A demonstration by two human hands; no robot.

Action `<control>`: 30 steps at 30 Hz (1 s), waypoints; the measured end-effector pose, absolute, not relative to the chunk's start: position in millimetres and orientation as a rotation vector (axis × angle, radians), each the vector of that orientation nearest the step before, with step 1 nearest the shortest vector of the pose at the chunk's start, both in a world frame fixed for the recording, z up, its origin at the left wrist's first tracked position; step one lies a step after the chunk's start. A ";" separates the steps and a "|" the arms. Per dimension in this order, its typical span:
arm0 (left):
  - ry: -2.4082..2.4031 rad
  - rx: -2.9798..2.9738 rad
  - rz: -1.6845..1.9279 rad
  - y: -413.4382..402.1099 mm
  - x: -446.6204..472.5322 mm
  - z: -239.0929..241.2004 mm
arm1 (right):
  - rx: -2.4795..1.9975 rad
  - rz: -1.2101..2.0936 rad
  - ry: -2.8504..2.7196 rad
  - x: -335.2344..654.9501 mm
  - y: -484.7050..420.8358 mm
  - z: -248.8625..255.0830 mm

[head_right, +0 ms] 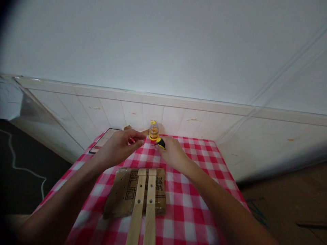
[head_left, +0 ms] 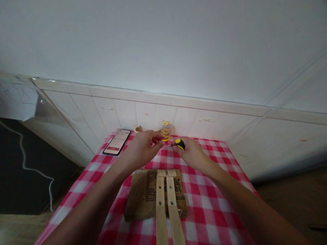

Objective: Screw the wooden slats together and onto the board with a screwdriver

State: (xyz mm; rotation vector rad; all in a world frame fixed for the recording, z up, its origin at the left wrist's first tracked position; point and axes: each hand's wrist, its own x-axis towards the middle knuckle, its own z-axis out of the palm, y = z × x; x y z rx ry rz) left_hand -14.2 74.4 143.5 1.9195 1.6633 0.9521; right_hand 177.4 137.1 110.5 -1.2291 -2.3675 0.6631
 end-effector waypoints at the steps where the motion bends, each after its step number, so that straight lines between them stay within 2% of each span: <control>1: 1.638 1.952 0.907 72.6 -11.2 142.4 | -1.181 0.729 -2.310 180.6 130.3 116.2; 7: 1.507 1.913 0.716 50.7 -2.0 136.4 | -1.181 0.904 -2.214 184.3 92.7 131.3; 16: 1.456 1.731 0.827 -0.1 -6.1 120.4 | -1.021 1.184 -2.120 183.6 47.1 122.5; 22: 1.569 1.359 1.018 -13.8 -16.2 79.3 | -0.768 0.854 -2.529 211.1 33.9 85.3; 25: 1.558 1.176 1.152 -14.8 -13.4 59.9 | -0.773 0.812 -2.725 219.6 36.2 71.7; 30: 1.636 1.173 1.114 -16.0 -3.5 45.3 | -0.802 0.814 -2.906 219.2 44.8 72.5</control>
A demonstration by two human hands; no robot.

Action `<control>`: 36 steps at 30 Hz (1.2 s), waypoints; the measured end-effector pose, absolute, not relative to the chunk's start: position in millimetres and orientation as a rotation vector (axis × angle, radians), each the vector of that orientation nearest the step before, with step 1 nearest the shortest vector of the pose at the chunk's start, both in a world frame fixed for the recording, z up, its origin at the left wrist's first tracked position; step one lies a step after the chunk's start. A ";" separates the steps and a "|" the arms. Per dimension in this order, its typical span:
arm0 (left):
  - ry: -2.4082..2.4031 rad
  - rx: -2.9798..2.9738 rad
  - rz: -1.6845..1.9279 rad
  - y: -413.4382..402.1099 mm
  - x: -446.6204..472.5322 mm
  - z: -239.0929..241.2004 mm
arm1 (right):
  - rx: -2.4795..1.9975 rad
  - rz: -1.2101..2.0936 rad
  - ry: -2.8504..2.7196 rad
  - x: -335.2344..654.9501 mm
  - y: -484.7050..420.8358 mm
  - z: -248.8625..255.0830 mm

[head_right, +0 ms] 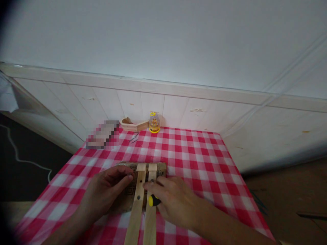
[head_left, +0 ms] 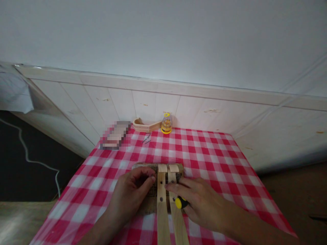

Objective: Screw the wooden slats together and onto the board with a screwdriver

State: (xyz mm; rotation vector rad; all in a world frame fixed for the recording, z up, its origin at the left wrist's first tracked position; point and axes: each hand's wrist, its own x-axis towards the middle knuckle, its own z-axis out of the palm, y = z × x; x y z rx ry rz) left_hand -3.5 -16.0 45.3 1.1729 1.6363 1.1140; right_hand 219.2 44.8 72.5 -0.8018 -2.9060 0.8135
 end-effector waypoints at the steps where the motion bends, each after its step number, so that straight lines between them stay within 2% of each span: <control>1: 1.651 1.201 1.094 -16.4 -2.3 44.0 | -0.791 0.826 -2.925 219.0 46.4 74.4; 11: 1.803 1.482 1.047 -19.4 2.6 35.8 | -0.755 0.776 -2.984 223.8 52.9 68.6; 20: 1.725 1.680 1.111 -22.2 3.5 31.4 | -0.671 0.638 -2.936 231.2 49.5 53.6; 36: 1.699 1.791 1.133 -22.5 3.8 28.4 | -0.670 0.530 -3.006 224.4 48.7 64.1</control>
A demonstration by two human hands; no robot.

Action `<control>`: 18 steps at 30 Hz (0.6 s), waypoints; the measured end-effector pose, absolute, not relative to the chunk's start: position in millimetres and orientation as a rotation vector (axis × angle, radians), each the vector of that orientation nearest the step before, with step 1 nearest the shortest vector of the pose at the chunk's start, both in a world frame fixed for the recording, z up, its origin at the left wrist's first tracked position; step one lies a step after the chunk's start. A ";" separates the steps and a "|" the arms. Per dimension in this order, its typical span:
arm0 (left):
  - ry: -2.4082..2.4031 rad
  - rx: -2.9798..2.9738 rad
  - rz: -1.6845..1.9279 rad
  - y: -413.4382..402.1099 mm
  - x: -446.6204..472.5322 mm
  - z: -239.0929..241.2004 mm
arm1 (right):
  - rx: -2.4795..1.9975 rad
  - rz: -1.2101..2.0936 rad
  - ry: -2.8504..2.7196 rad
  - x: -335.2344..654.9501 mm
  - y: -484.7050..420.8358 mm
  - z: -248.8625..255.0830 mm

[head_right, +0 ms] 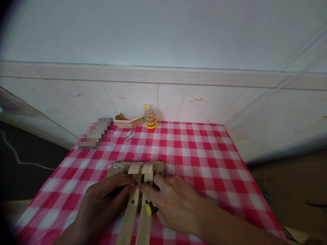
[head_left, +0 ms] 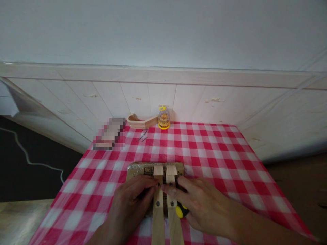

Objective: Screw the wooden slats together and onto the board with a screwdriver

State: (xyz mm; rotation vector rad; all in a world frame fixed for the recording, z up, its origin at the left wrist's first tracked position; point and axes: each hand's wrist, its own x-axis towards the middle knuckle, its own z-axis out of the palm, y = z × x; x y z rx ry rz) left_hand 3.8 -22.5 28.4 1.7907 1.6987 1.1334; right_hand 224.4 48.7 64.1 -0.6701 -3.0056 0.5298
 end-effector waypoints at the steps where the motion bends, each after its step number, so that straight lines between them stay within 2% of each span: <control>1: 1.697 1.804 1.143 -22.0 4.0 28.3 | -0.668 0.528 -2.999 224.3 48.5 64.4; 18: 1.618 2.109 1.176 -17.8 5.7 31.3 | -0.648 0.493 -2.939 234.8 47.9 53.7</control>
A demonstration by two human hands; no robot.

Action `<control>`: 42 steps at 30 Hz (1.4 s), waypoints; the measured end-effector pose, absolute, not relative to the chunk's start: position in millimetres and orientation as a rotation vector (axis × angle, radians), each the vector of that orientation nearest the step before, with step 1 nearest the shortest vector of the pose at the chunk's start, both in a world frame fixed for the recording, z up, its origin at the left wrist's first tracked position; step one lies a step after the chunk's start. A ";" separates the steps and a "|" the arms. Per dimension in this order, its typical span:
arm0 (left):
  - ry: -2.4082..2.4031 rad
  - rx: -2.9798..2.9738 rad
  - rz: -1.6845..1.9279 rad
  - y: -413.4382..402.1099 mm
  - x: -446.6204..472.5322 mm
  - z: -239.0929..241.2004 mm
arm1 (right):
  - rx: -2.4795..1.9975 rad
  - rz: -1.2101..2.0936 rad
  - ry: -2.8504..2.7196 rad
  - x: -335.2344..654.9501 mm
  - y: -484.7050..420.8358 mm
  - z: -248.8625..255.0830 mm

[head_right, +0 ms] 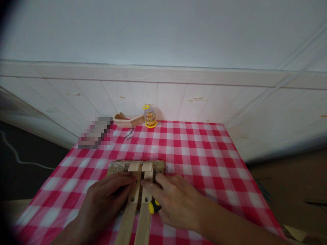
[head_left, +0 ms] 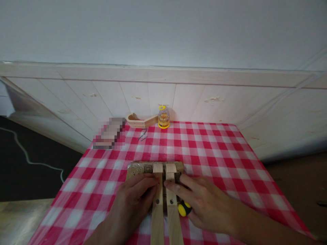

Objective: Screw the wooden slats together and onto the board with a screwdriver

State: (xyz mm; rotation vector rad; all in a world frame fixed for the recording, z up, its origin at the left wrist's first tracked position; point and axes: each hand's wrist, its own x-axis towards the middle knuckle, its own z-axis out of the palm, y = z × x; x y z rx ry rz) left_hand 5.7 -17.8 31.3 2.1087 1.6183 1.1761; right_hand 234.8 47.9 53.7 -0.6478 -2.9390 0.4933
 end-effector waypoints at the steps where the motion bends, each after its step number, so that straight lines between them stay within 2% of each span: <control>1: 1.621 2.111 1.165 -17.7 5.7 31.5 | -0.654 0.480 -2.919 239.1 47.9 51.6; 6: 1.595 2.133 1.191 -15.9 5.1 31.7 | -0.683 0.445 -2.791 259.6 48.0 52.9; 23: 1.589 2.118 1.208 -13.5 7.1 28.0 | -1.045 0.823 -2.231 258.6 31.1 118.7; 29: 1.595 2.078 1.224 -15.5 8.6 20.5 | -0.998 0.918 -2.172 240.4 29.8 114.7; 33: 1.589 2.072 1.245 -15.3 10.0 17.9 | -1.015 0.979 -2.370 225.7 28.4 98.9; 38: 1.561 2.079 1.309 -14.5 10.2 20.6 | -0.929 0.884 -2.578 212.5 31.2 65.8; 42: 1.540 2.062 1.365 -14.8 9.9 22.1 | -0.784 0.834 -2.641 213.0 34.7 58.7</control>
